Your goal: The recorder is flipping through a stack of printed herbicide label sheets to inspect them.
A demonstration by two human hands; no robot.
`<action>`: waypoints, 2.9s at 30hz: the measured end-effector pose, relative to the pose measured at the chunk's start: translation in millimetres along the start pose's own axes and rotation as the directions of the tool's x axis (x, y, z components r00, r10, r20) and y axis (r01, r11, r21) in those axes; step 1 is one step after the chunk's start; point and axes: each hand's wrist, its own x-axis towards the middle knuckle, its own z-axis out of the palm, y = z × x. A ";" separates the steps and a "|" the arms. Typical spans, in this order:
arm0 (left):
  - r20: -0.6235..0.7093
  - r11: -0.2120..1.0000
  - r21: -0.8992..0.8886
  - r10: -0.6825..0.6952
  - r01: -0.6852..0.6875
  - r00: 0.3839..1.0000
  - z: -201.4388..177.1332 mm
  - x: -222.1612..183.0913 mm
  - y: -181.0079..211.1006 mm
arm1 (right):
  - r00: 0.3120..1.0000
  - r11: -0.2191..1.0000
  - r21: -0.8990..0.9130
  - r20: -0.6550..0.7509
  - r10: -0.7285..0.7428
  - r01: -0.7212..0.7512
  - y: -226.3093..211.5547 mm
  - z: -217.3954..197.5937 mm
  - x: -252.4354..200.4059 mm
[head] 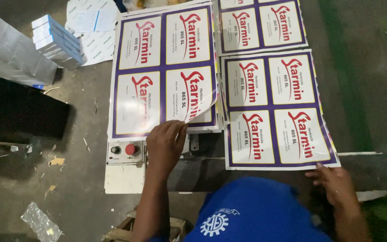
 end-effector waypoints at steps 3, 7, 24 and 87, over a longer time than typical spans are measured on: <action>-0.001 0.998 -0.029 -0.047 0.047 0.999 7.1 -5.4 0.8 | 0.999 1.000 -0.005 0.026 -0.019 0.019 -15.4 8.0 -0.3; -0.006 0.996 -0.061 -0.067 0.066 0.998 8.9 -6.0 1.6 | 0.995 0.996 0.014 0.044 -0.094 0.093 -31.6 17.0 22.5; 0.034 0.953 -0.302 -0.020 0.029 0.999 24.4 -4.9 16.4 | 0.998 0.998 -0.038 0.042 -0.045 0.047 -71.7 59.0 8.3; 0.051 0.971 -0.134 -0.195 0.200 0.980 -42.2 50.4 -45.7 | 0.992 0.964 0.254 0.066 -0.105 0.085 -64.6 32.5 26.0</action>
